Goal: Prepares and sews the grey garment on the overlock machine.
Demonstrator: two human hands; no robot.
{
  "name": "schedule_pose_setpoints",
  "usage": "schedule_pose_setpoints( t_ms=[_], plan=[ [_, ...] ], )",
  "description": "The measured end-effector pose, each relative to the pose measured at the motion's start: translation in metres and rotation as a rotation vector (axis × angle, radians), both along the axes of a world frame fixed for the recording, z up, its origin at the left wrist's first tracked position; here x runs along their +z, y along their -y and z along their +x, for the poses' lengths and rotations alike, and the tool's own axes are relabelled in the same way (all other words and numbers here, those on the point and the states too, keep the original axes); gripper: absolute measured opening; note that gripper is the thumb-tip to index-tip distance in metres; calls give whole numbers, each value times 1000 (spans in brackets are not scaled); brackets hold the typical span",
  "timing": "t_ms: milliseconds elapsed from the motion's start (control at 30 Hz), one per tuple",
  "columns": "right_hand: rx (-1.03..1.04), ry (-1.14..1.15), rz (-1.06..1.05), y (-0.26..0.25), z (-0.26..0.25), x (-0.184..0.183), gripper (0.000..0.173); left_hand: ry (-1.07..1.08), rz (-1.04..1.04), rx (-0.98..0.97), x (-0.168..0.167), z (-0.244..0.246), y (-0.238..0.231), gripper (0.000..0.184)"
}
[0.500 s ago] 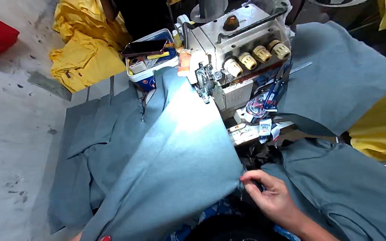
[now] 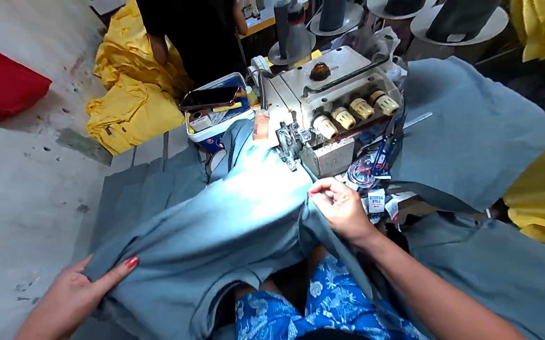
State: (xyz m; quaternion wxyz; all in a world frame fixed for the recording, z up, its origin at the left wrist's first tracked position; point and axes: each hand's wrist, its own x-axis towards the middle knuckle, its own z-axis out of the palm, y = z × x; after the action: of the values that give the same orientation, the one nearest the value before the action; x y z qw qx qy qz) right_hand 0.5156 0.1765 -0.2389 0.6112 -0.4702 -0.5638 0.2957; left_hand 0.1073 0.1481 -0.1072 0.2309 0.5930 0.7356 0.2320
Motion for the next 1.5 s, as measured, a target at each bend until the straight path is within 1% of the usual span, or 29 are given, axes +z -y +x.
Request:
schedule_pose_setpoints(
  t_ms=[67,100,133,167,200,233,300,333,367,400,433,500,567,633,667,700,733,800,833,867,900,967,1033,1100,1133,1200,1267,1367,1500],
  plan=[
    [-14,-16,-49,-11,-2,10,7,-135,190,109,-5,9,-21,52],
    [-27,-14,-96,-15,-3,16,7,-208,319,123,-10,22,-27,62],
    [-33,-12,-151,-19,-4,21,7,-278,407,86,-14,44,-25,70],
    [-35,-7,-192,-22,-4,25,9,-312,493,-7,-22,72,-17,77],
    [-38,3,-213,-24,-5,27,10,-316,577,-151,-38,102,-5,80],
    [-39,14,-215,-25,-7,27,11,-295,624,-306,-63,130,10,83],
    [-27,15,-200,-26,-7,27,16,-364,675,-514,-129,172,38,80],
    [-6,-11,-219,-25,-5,30,19,-411,674,-555,-157,182,46,70],
    [24,-56,-277,-23,-3,34,23,-421,643,-561,-174,185,53,57],
    [60,-112,-358,-20,-1,38,30,-388,589,-544,-177,183,56,45],
    [105,-167,-444,-17,4,41,39,-375,527,-525,-168,174,54,41],
    [204,-281,-569,-8,14,44,48,-442,470,-529,-129,138,40,32],
    [314,-317,-628,2,22,41,40,-595,573,-508,-75,95,9,23],
    [385,-294,-632,11,19,32,16,-707,715,-531,-22,68,-41,19],
    [393,-279,-616,14,13,27,9,-767,794,-544,-4,65,-70,19],
    [386,-263,-589,17,7,22,13,-801,810,-552,9,71,-94,19],
    [363,-246,-564,21,1,15,17,-790,731,-552,19,87,-110,21],
    [294,-190,-524,27,-8,3,19,-739,494,-516,28,128,-124,33],
    [263,-161,-507,29,-10,-1,18,-698,472,-510,23,148,-122,38],
    [238,-141,-489,32,-9,-3,13,-643,531,-519,10,165,-112,38],
    [225,-135,-478,35,-8,-5,9,-559,639,-537,-12,180,-97,35],
    [226,-123,-512,45,-5,-3,11,-376,886,-560,-70,205,-57,27],
    [233,-93,-498,51,-2,-4,15,-233,878,-592,-115,225,-15,38],
    [227,-32,-410,55,-1,-9,19,-213,878,-577,-154,236,5,46],
    [221,-4,-367,56,-1,-10,20,-224,900,-551,-168,238,8,45],
    [205,38,-313,59,-2,-11,21,-207,957,-520,-179,236,6,30],
    [204,40,-302,60,-2,-11,21,-152,944,-567,-174,229,4,19],
    [224,10,-329,63,1,-12,20,-30,868,-669,-163,218,0,16],
    [229,-8,-348,66,2,-12,21,153,809,-670,-149,214,1,13]
  ],
)
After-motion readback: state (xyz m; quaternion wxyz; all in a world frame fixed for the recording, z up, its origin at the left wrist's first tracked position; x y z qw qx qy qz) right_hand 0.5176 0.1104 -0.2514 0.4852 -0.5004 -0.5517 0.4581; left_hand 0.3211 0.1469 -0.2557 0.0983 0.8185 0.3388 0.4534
